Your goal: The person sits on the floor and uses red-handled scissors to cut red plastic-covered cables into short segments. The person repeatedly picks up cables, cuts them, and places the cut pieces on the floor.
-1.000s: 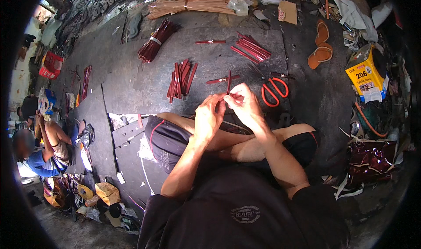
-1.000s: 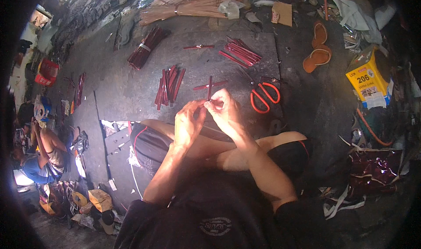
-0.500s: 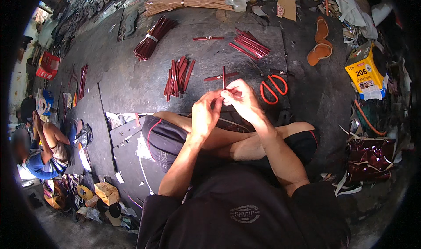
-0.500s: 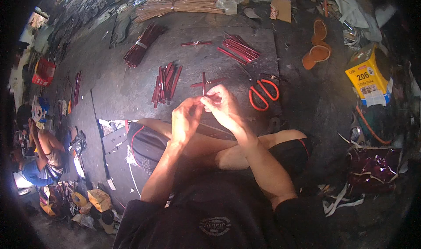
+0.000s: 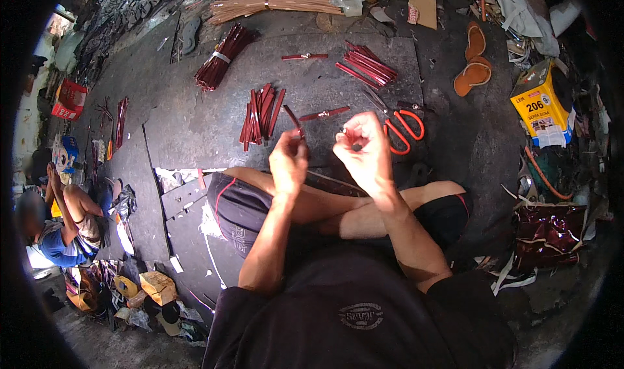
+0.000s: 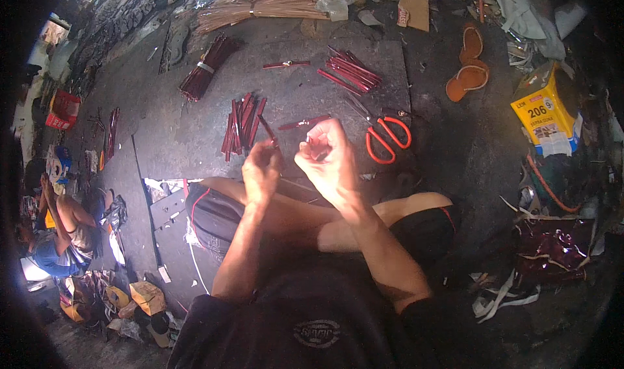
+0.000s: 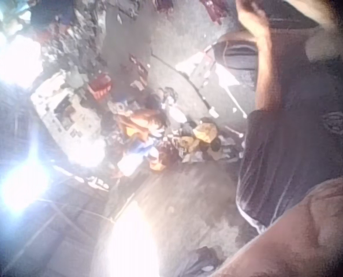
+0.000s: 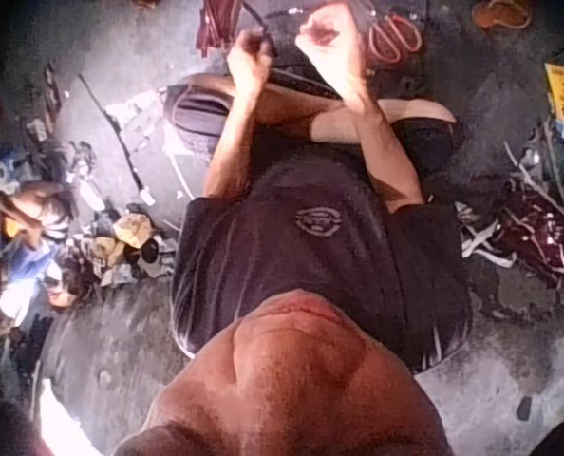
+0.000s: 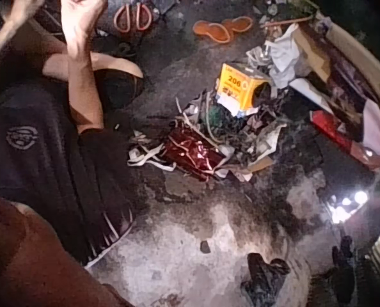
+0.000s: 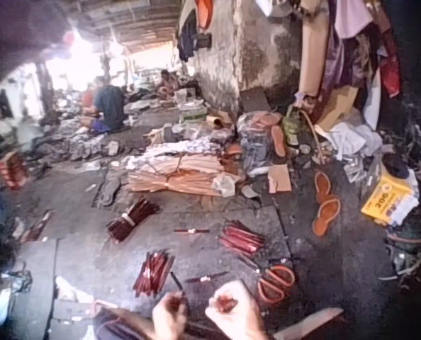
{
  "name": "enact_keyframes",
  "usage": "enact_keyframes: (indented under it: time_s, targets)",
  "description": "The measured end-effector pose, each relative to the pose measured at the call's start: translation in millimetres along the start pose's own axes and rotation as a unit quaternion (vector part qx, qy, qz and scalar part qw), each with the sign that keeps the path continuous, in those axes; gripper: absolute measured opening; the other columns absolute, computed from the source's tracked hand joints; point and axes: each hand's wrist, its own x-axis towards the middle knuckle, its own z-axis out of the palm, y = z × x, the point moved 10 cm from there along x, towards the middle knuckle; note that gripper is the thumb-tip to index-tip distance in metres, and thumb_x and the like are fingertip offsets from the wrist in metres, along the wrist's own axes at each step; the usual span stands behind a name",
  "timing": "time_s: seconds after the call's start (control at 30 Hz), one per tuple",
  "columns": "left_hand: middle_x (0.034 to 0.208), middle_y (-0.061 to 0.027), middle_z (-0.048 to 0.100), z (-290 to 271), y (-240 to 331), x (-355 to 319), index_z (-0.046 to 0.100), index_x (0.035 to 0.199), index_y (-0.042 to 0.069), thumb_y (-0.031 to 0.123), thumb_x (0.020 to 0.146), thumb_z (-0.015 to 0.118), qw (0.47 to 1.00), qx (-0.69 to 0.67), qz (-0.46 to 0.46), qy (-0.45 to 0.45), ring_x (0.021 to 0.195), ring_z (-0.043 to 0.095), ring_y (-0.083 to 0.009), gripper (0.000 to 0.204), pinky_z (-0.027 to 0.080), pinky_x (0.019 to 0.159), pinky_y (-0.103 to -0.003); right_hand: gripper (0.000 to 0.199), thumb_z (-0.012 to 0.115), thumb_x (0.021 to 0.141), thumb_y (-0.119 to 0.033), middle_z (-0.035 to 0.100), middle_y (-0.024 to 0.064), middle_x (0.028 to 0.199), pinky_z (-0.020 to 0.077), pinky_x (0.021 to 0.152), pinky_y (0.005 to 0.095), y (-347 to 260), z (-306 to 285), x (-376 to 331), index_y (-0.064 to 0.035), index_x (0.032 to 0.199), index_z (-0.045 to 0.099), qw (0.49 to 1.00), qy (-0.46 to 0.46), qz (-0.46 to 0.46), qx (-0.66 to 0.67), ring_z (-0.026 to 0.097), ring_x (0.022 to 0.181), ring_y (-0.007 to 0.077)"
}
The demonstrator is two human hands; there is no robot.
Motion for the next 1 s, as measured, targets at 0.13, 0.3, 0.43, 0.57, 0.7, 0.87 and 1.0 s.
enact_keyframes:
  time_s: [0.13, 0.3, 0.43, 0.57, 0.7, 0.87, 1.0]
  targets:
    - [0.087, -0.0042, 0.064, 14.9, -4.4, 0.7, 0.06, 0.102, 0.002, 0.0, 0.09, 0.059, 0.961, -0.259, -0.089, -0.033, 0.077, 0.064, -0.0125, 0.012, 0.056, 0.071, -0.026, 0.019, 0.066, 0.082, -0.005, 0.059, 0.0044, 0.085, 0.0495, 0.066, 0.0294, 35.3, -10.0, 46.5, -0.0047, 0.096, 0.053, 0.993, -0.069, 0.048, -0.089, 0.059, 0.073, 0.015]
    - [0.096, -0.0062, 0.062, 48.7, -38.4, -3.6, 0.058, 0.104, 0.003, 0.005, 0.09, 0.06, 0.928, -0.307, -0.198, -0.075, 0.089, 0.064, -0.0167, 0.014, 0.056, 0.081, -0.031, 0.018, 0.064, 0.08, -0.009, 0.064, 0.0144, 0.101, 0.0512, 0.07, 0.0426, 105.4, -12.0, 103.6, -0.0062, 0.096, 0.058, 0.897, -0.09, -0.068, -0.426, 0.064, 0.084, 0.0342]
    - [0.101, -0.0082, 0.064, 62.0, -47.7, -4.5, 0.058, 0.101, 0.004, 0.007, 0.09, 0.062, 0.909, -0.331, -0.232, -0.098, 0.093, 0.065, -0.0187, 0.013, 0.055, 0.084, -0.031, 0.014, 0.059, 0.083, -0.006, 0.062, 0.015, 0.106, 0.0511, 0.073, 0.0414, 129.4, -10.7, 106.3, -0.0048, 0.097, 0.063, 0.864, -0.119, -0.198, -0.447, 0.063, 0.088, 0.0321]
    - [0.102, -0.0076, 0.064, 70.8, -69.5, -2.9, 0.058, 0.103, 0.004, 0.011, 0.087, 0.068, 0.876, -0.38, -0.282, -0.094, 0.097, 0.065, -0.02, 0.021, 0.052, 0.089, -0.032, 0.017, 0.058, 0.089, -0.018, 0.059, 0.0126, 0.1, 0.047, 0.078, 0.0423, 61.4, -6.4, 80.8, -0.0044, 0.096, 0.066, 0.857, -0.02, -0.258, -0.446, 0.059, 0.086, 0.0317]
    - [0.1, -0.0051, 0.064, 88.5, -79.8, -2.3, 0.057, 0.103, 0.006, 0.012, 0.085, 0.069, 0.837, -0.436, -0.317, -0.1, 0.095, 0.063, -0.018, 0.022, 0.05, 0.084, -0.031, 0.023, 0.063, 0.09, -0.027, 0.066, 0.0124, 0.089, 0.0476, 0.079, 0.0399, 121.9, 7.3, 43.6, -0.0044, 0.093, 0.067, 0.907, -0.274, 0.241, -0.21, 0.063, 0.088, 0.0256]
    - [0.1, -0.0027, 0.061, 76.0, -91.1, 18.4, 0.057, 0.112, 0.003, 0.01, 0.088, 0.067, 0.842, -0.432, -0.315, -0.07, 0.088, 0.06, -0.0146, 0.027, 0.052, 0.077, -0.026, 0.023, 0.068, 0.087, -0.025, 0.07, 0.0119, 0.092, 0.05, 0.078, 0.0369, 149.3, -20.8, 44.3, -0.0036, 0.095, 0.069, 0.89, -0.295, 0.195, -0.289, 0.065, 0.088, 0.0217]
    - [0.091, -0.0073, 0.065, 73.4, -109.5, 38.7, 0.061, 0.101, 0.0, 0.003, 0.086, 0.069, 0.899, -0.337, -0.278, -0.039, 0.079, 0.066, -0.0143, 0.018, 0.058, 0.071, -0.025, 0.026, 0.066, 0.086, -0.029, 0.069, 0.0166, 0.096, 0.0494, 0.083, 0.0421, 147.9, -32.8, 64.8, -0.005, 0.096, 0.069, 0.872, -0.287, 0.164, -0.36, 0.066, 0.093, 0.0312]
